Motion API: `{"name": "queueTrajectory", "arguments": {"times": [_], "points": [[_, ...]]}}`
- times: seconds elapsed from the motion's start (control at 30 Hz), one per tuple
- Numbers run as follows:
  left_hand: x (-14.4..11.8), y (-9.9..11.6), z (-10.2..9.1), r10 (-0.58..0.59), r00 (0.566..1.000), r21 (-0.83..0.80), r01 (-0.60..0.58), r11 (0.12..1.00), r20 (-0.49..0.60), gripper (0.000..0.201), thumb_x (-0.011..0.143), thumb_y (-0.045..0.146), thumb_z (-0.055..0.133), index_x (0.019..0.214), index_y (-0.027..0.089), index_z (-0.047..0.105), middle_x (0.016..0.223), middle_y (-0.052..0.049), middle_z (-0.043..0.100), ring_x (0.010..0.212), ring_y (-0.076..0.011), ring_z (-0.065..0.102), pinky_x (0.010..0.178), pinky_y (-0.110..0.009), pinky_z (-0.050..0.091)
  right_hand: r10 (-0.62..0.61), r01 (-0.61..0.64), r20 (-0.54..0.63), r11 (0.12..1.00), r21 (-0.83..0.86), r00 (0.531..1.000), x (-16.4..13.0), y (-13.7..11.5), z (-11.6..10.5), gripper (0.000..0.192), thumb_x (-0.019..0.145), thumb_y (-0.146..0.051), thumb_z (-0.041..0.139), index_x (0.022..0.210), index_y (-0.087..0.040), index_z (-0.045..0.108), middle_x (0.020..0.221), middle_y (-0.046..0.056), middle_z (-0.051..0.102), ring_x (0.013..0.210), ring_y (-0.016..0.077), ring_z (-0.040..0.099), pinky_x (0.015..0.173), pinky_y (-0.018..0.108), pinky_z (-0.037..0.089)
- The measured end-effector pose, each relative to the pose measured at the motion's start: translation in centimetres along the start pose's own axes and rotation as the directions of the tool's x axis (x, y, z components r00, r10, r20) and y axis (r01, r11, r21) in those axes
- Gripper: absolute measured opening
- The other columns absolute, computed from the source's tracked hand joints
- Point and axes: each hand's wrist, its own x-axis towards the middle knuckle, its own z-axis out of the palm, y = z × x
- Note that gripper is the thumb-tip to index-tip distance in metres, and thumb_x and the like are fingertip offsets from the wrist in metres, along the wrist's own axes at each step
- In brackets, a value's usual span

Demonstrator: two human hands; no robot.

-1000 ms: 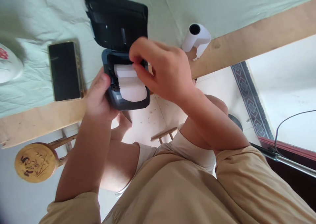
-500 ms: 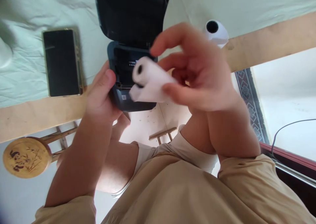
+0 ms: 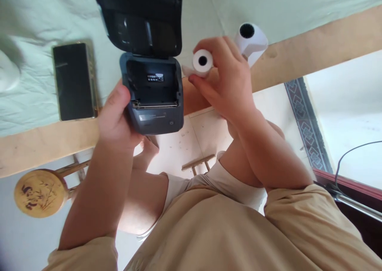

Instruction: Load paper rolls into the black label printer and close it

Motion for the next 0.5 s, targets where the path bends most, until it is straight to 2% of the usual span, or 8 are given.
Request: {"name": "queueTrajectory", "arguments": {"times": [0.07,0.13,0.2,0.27,0.33,0.37,0.43,0.5], "points": [[0.0,0.0,0.1,0.004,1.0,0.021,-0.003,1.0,-0.018,0.028,0.088,0.045,0.061,0.106,0.025,0.068,0.107,-0.002,0.07,0.107,-0.0218,0.069,0.092,-0.035,0.058,0.019,-0.017,0.054,0.999,-0.033,0.998,0.0,0.0,0.2,0.039,0.072,-0.025,0.071,0.11,-0.023,0.062,0.096,0.004,0.068,0.088,0.0223,0.064,0.081,0.041,0.054],[0.1,0.0,0.1,0.016,0.999,0.034,-0.015,0.999,-0.033,0.028,0.088,0.045,0.061,0.107,0.026,0.068,0.106,-0.002,0.071,0.107,-0.0219,0.069,0.092,-0.034,0.059,0.034,-0.032,0.099,0.999,-0.022,0.995,-0.1,0.0,-0.1,0.051,0.072,-0.023,0.07,0.121,-0.023,0.057,0.101,0.005,0.069,0.091,0.023,0.066,0.082,0.041,0.056],[0.1,0.0,0.2,0.013,0.999,0.034,-0.011,0.999,-0.037,0.027,0.087,0.045,0.063,0.105,0.026,0.069,0.102,-0.001,0.072,0.101,-0.0198,0.069,0.088,-0.031,0.06,-0.042,0.042,0.018,0.999,0.009,0.999,-0.2,0.3,-1.2,0.048,0.079,-0.025,0.065,0.126,-0.023,0.054,0.115,0.006,0.066,0.106,0.0213,0.065,0.094,0.037,0.054],[0.1,0.1,0.3,0.006,0.999,0.019,-0.006,1.0,-0.036,0.024,0.086,0.044,0.065,0.101,0.026,0.071,0.098,0.001,0.072,0.093,-0.0173,0.069,0.083,-0.028,0.061,-0.203,0.2,-0.205,0.979,-0.036,0.957,0.0,1.2,-2.7,0.033,0.086,-0.028,0.058,0.118,-0.021,0.06,0.114,0.006,0.063,0.111,0.0203,0.062,0.097,0.035,0.051],[0.0,0.1,0.4,-0.002,0.999,-0.013,0.002,1.0,-0.032,0.023,0.086,0.043,0.066,0.098,0.025,0.071,0.097,0.001,0.073,0.09,-0.0166,0.069,0.08,-0.027,0.061,-0.236,0.198,-0.208,0.962,-0.188,0.949,0.6,2.6,-3.8,0.039,0.089,-0.029,0.055,0.127,-0.018,0.057,0.124,0.007,0.06,0.12,0.0237,0.057,0.104,0.038,0.046],[0.0,0.2,0.4,-0.006,1.0,-0.031,0.005,0.999,-0.031,0.023,0.086,0.043,0.066,0.099,0.024,0.071,0.098,0.001,0.073,0.09,-0.0166,0.069,0.08,-0.027,0.061,-0.216,0.167,-0.191,0.956,-0.243,0.958,1.1,3.5,-4.0,0.044,0.085,-0.029,0.06,0.126,-0.014,0.057,0.125,0.01,0.059,0.12,0.0255,0.056,0.103,0.038,0.046],[-0.2,0.3,0.4,-0.019,0.999,-0.048,0.017,0.999,-0.026,0.025,0.085,0.042,0.067,0.102,0.024,0.071,0.1,0.001,0.073,0.09,-0.0171,0.068,0.077,-0.027,0.06,-0.058,0.013,-0.179,0.969,-0.245,0.982,1.9,4.9,-4.0,0.055,0.071,-0.027,0.076,0.121,-0.01,0.063,0.119,0.016,0.059,0.117,0.0287,0.057,0.1,0.04,0.048],[-0.3,0.4,0.4,-0.025,1.0,-0.038,0.024,0.999,-0.012,0.026,0.086,0.041,0.066,0.105,0.024,0.069,0.101,0.0,0.072,0.087,-0.0176,0.067,0.07,-0.028,0.059,0.105,-0.132,-0.117,0.957,-0.258,0.988,2.4,5.6,-3.6,0.049,0.068,-0.026,0.077,0.115,-0.013,0.068,0.114,0.016,0.062,0.112,0.0279,0.058,0.098,0.041,0.048]]}}
